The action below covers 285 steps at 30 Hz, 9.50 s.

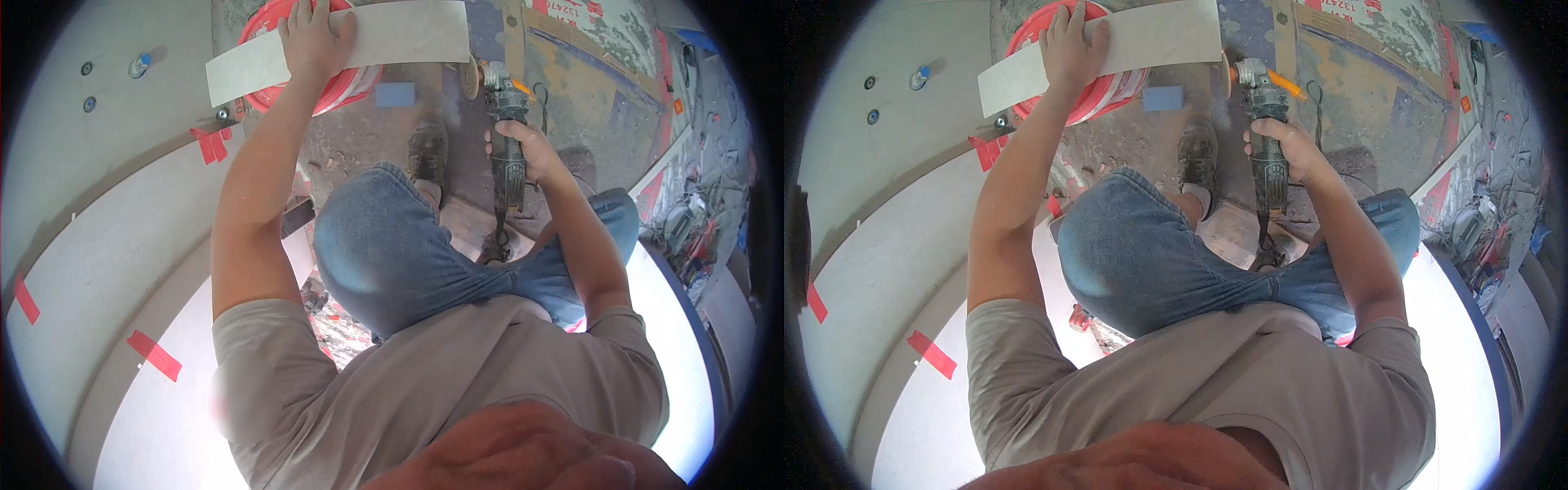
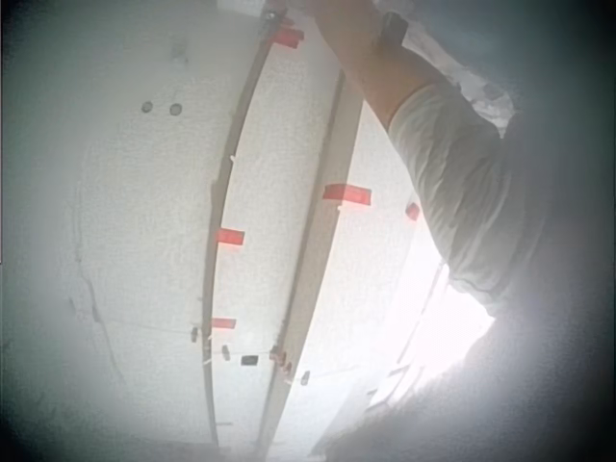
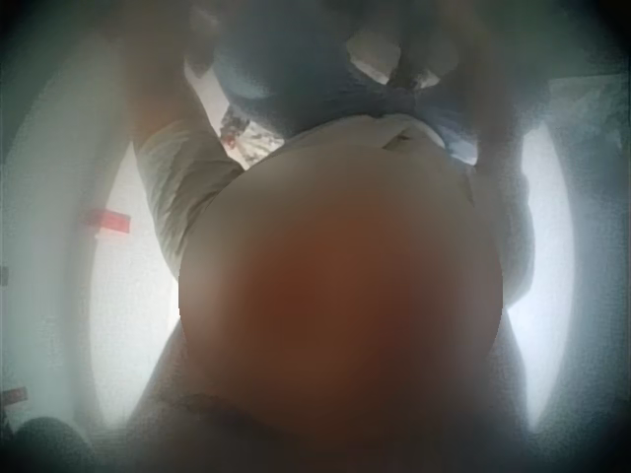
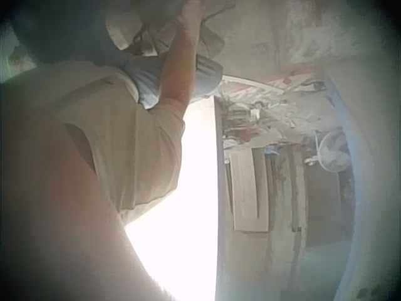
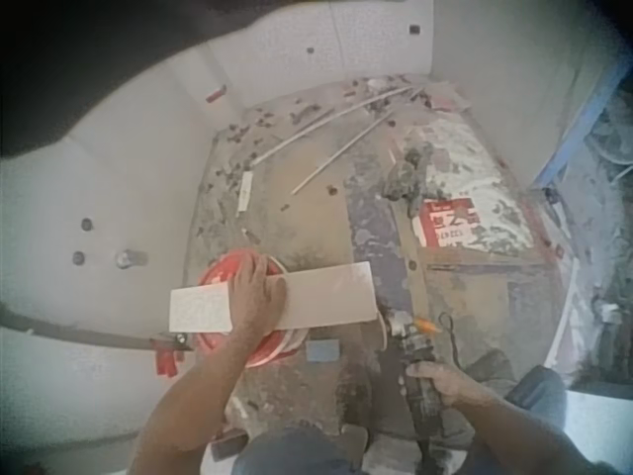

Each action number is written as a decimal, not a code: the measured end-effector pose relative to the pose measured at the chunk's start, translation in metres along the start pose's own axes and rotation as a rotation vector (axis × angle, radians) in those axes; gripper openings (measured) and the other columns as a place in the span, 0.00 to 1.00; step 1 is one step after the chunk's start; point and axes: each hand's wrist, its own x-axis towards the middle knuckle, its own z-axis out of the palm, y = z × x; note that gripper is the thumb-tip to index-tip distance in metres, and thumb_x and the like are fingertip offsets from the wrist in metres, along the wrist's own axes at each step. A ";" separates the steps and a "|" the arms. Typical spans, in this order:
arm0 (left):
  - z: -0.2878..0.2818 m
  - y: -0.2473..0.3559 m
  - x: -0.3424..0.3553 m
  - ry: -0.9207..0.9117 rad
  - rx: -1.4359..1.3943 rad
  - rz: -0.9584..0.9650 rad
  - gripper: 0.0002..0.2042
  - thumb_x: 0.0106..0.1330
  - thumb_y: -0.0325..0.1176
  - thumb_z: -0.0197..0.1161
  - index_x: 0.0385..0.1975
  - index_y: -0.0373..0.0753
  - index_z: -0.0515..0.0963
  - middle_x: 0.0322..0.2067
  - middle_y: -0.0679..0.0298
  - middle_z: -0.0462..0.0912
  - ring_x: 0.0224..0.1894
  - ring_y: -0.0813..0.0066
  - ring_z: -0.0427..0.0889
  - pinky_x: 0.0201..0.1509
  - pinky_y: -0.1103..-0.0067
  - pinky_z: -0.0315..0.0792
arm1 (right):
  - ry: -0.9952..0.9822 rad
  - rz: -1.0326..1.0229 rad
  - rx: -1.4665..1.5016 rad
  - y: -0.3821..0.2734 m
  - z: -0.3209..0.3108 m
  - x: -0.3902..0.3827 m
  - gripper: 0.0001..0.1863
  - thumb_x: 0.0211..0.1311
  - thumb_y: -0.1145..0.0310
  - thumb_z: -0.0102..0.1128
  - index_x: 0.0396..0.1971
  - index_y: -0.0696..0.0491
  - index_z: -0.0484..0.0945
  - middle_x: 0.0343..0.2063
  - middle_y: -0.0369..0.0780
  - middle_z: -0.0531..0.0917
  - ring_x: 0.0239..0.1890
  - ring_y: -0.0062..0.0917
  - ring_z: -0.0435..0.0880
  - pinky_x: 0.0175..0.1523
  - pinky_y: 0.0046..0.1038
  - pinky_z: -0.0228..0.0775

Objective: Measure and cut a piece of tile using an angle grinder.

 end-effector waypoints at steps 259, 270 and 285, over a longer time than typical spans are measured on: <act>0.008 -0.016 -0.001 -0.071 0.053 -0.069 0.37 0.66 0.48 0.58 0.71 0.32 0.58 0.72 0.44 0.57 0.75 0.47 0.54 0.78 0.57 0.45 | 0.189 -0.324 -0.227 -0.059 0.019 0.071 0.14 0.58 0.68 0.66 0.39 0.61 0.77 0.29 0.45 0.83 0.28 0.30 0.84 0.32 0.32 0.78; 0.013 -0.020 -0.001 -0.024 -0.003 -0.045 0.38 0.65 0.47 0.60 0.70 0.31 0.59 0.70 0.43 0.59 0.74 0.46 0.55 0.77 0.57 0.47 | 0.210 -0.304 -0.205 -0.029 0.020 0.049 0.13 0.58 0.70 0.65 0.40 0.60 0.76 0.30 0.43 0.83 0.30 0.30 0.85 0.35 0.32 0.78; 0.011 -0.017 -0.004 0.002 0.004 -0.010 0.36 0.64 0.46 0.59 0.68 0.30 0.61 0.68 0.43 0.62 0.73 0.46 0.57 0.77 0.57 0.48 | 0.190 -0.272 -0.148 -0.046 0.013 0.064 0.15 0.58 0.67 0.65 0.40 0.60 0.77 0.30 0.43 0.83 0.29 0.31 0.84 0.34 0.34 0.79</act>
